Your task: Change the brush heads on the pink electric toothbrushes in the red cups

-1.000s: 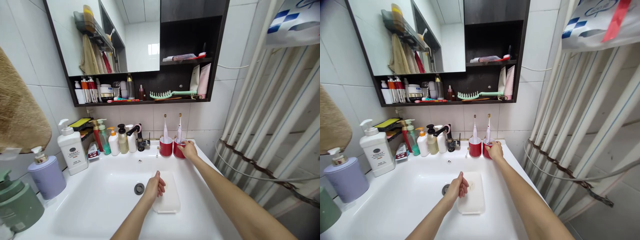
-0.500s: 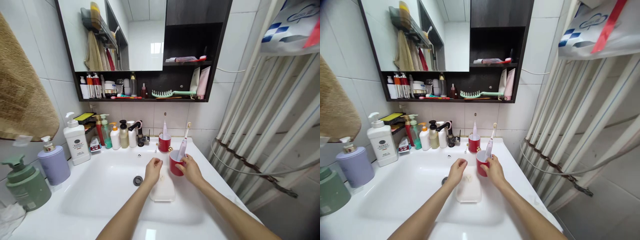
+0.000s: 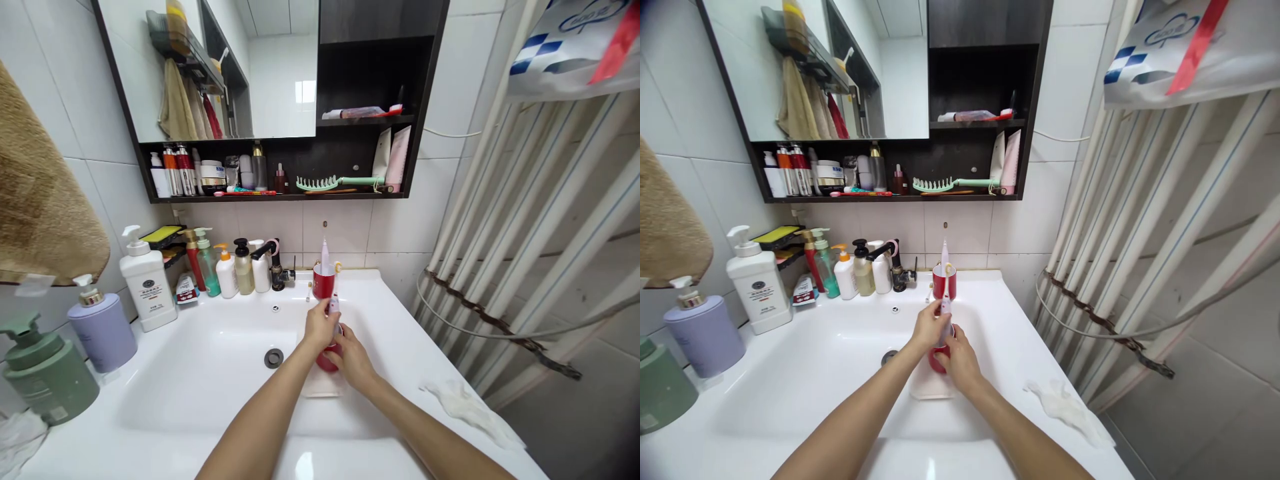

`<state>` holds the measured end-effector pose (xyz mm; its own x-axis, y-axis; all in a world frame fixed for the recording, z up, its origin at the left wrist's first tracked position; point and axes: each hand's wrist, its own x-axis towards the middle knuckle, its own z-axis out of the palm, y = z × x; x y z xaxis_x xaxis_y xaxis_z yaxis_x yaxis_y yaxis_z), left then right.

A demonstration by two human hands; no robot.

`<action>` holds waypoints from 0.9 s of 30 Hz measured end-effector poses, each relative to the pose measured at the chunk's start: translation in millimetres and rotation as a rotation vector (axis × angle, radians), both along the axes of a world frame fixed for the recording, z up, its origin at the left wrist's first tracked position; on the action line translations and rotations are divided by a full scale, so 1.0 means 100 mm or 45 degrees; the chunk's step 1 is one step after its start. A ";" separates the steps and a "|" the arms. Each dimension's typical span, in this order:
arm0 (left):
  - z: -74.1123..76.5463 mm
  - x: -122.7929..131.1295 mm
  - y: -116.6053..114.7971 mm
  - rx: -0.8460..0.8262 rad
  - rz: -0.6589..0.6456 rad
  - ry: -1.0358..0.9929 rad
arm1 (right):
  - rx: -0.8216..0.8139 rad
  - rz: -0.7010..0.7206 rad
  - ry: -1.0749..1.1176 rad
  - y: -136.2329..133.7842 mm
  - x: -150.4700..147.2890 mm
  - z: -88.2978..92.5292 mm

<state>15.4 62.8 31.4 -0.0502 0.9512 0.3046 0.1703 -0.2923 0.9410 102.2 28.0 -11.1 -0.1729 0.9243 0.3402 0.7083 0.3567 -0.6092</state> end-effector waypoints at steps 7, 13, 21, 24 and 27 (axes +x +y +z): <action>0.32 -0.52 -0.03 0.162 0.252 -0.710 | 0.111 -0.045 0.079 -0.05 0.01 0.21; 0.14 -0.62 -0.20 -0.136 0.077 -0.967 | -0.032 0.180 0.277 -0.16 -0.24 0.43; -0.04 -0.74 -0.06 -0.277 0.003 -1.130 | -0.579 0.431 0.481 -0.21 -0.26 0.20; -0.07 -0.75 -0.04 -0.306 0.079 -1.187 | -0.518 0.360 0.418 -0.22 -0.28 0.22; -0.10 -0.75 -0.02 -0.332 0.154 -1.209 | -0.544 0.325 0.403 -0.24 -0.34 0.26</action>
